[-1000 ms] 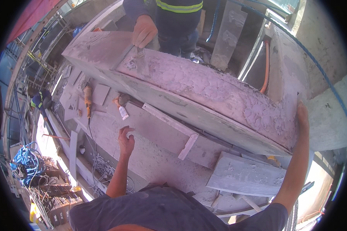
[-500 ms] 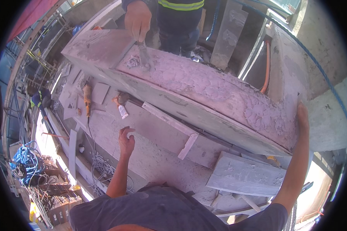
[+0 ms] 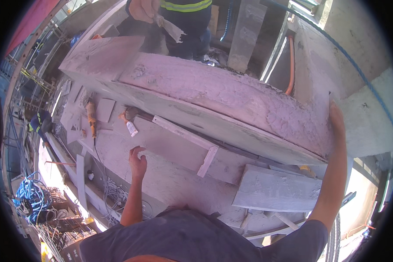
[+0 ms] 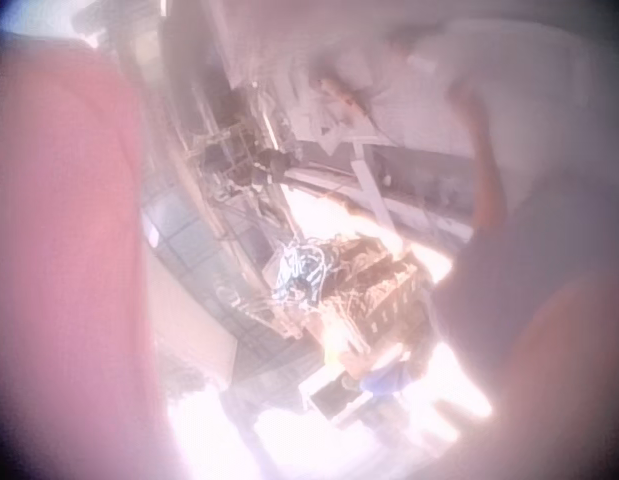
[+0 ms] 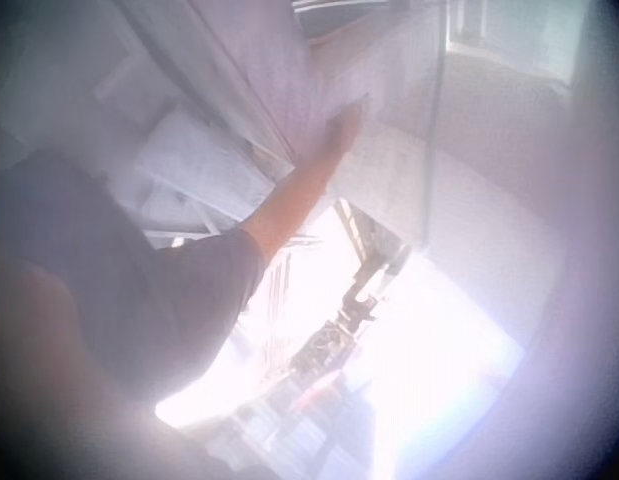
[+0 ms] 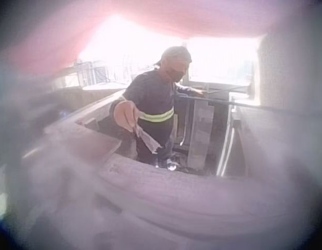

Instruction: The person positions a large pink insulation board onto a curved wall section, uses an angle grinder to trim its edge, and then applies adhesive with a trowel before pressing the board into place. A coworker assists by applying additional adhesive nearby.

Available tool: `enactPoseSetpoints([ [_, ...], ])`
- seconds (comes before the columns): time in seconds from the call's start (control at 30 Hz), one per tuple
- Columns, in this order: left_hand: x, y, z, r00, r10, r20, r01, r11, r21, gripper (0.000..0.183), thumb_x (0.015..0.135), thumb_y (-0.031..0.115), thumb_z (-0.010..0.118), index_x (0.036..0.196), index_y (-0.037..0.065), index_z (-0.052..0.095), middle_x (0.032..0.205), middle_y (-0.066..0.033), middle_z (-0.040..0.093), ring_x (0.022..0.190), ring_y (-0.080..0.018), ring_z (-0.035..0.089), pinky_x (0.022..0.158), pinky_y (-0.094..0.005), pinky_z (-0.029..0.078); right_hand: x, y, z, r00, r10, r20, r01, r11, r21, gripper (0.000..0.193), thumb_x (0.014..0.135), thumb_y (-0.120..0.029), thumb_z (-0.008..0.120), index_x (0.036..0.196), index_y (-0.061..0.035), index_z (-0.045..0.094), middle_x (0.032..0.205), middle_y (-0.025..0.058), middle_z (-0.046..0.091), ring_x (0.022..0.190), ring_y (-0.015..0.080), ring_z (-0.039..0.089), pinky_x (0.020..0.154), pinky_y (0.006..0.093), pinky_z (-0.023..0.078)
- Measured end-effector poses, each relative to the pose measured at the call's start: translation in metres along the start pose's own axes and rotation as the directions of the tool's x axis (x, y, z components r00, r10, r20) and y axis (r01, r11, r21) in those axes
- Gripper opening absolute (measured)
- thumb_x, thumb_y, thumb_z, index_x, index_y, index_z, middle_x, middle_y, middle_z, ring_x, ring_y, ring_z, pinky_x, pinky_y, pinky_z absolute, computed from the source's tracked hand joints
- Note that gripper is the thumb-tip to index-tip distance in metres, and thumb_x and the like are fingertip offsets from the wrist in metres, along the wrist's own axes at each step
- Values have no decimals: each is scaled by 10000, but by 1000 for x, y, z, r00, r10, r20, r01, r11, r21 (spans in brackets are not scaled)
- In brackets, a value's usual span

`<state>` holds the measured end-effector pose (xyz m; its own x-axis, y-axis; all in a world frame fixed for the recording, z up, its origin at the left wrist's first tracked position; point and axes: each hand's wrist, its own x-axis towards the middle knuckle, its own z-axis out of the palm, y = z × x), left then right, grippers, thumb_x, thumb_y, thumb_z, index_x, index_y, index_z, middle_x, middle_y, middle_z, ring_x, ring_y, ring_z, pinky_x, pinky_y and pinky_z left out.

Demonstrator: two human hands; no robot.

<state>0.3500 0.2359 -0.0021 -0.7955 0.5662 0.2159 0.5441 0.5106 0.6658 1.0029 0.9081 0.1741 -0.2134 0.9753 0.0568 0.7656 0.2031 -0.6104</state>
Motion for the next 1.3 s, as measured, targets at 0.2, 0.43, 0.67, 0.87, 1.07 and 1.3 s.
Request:
enactPoseSetpoints([
  [0.2,-12,-45,5,992,-56,111,52,998,36,460,820,-16,635,1276,23,683,1227,-244,674,1185,-457,650,1052,-534,519,-5,-36,5,992,87,-86,-97,988,-117,786,1122,-542,408,1398,157,639,1439,402,641,1462,468,563,1198,468,420],
  [0.43,-15,-37,14,983,-56,173,48,997,52,466,832,-30,631,1296,-1,664,1259,-272,652,1203,-478,638,1080,-540,505,-27,-83,15,983,136,-126,-153,979,-134,757,1124,-502,392,1426,154,621,1492,371,622,1487,464,540,1230,481,386],
  [0.67,-15,-46,35,942,-81,325,24,984,177,544,848,19,663,1386,-31,596,1305,-322,626,1279,-509,595,1121,-570,476,-11,-26,0,988,97,-116,-104,993,-57,799,1133,-560,374,1473,126,602,1515,376,600,1495,470,529,1243,497,378],
  [0.87,-32,-48,19,919,-157,362,70,968,242,579,867,99,688,1409,-68,568,1354,-346,618,1301,-526,581,1142,-574,464,-16,-76,14,971,222,-85,-232,964,-130,760,1151,-540,374,1537,86,565,1589,312,569,1543,407,488,1280,451,343],
  [1.07,-31,-35,23,825,-254,506,65,930,362,622,882,198,704,1422,-79,572,1392,-353,627,1319,-520,599,1139,-571,490,-23,-81,11,972,217,-91,-226,968,-112,796,1134,-564,377,1477,120,598,1539,357,584,1520,454,503,1261,474,362],
  [1.3,-39,-44,24,704,-382,598,23,855,518,595,894,244,712,1383,-81,619,1388,-355,659,1280,-489,656,1121,-561,519,-16,-79,10,960,259,-103,-270,955,-123,800,1132,-591,398,1504,90,595,1556,314,600,1508,424,525,1258,465,367],
])
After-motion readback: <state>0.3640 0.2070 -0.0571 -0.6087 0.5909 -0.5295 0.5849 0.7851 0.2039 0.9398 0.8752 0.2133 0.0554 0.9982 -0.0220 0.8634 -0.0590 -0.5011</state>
